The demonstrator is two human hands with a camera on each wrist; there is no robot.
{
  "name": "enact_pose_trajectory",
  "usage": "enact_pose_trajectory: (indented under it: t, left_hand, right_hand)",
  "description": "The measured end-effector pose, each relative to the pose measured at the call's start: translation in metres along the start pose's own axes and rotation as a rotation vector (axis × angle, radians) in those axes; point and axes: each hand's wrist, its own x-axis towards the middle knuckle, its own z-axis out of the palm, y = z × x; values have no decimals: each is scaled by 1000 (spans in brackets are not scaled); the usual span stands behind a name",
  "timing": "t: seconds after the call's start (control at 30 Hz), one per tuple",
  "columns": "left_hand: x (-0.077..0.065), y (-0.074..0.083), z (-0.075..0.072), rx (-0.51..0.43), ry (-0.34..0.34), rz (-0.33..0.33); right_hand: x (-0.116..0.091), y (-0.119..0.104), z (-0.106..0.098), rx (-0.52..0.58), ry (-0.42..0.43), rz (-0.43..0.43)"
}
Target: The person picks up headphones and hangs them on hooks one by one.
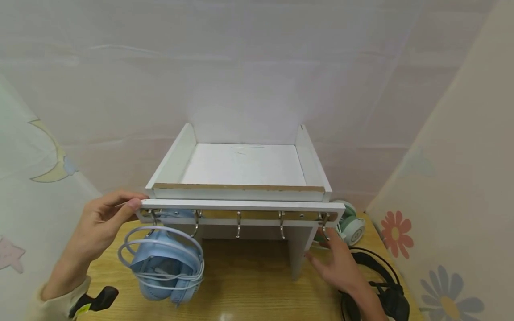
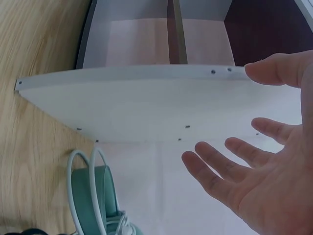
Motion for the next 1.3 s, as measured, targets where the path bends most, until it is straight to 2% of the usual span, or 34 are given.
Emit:
enact_pose_trajectory:
  t: [0.13,0.37,0.7,0.9,1.3]
  left_hand:
    - [0,0,0,9,-1,-7]
    - [0,0,2,14,3,-1]
    - [1,1,3,32,7,-4]
    - [1,1,3,42,9,2]
    - [3,2,7,76,8,14]
  right_hand:
    - [-3,4,-5,14,16,24]
    - [-6,10,-12,7,77,-71]
    - [-12,23,-25,-36,49,67]
    - [-14,30,-26,-25,118,6]
    - [-23,50,-33,18,191,-16]
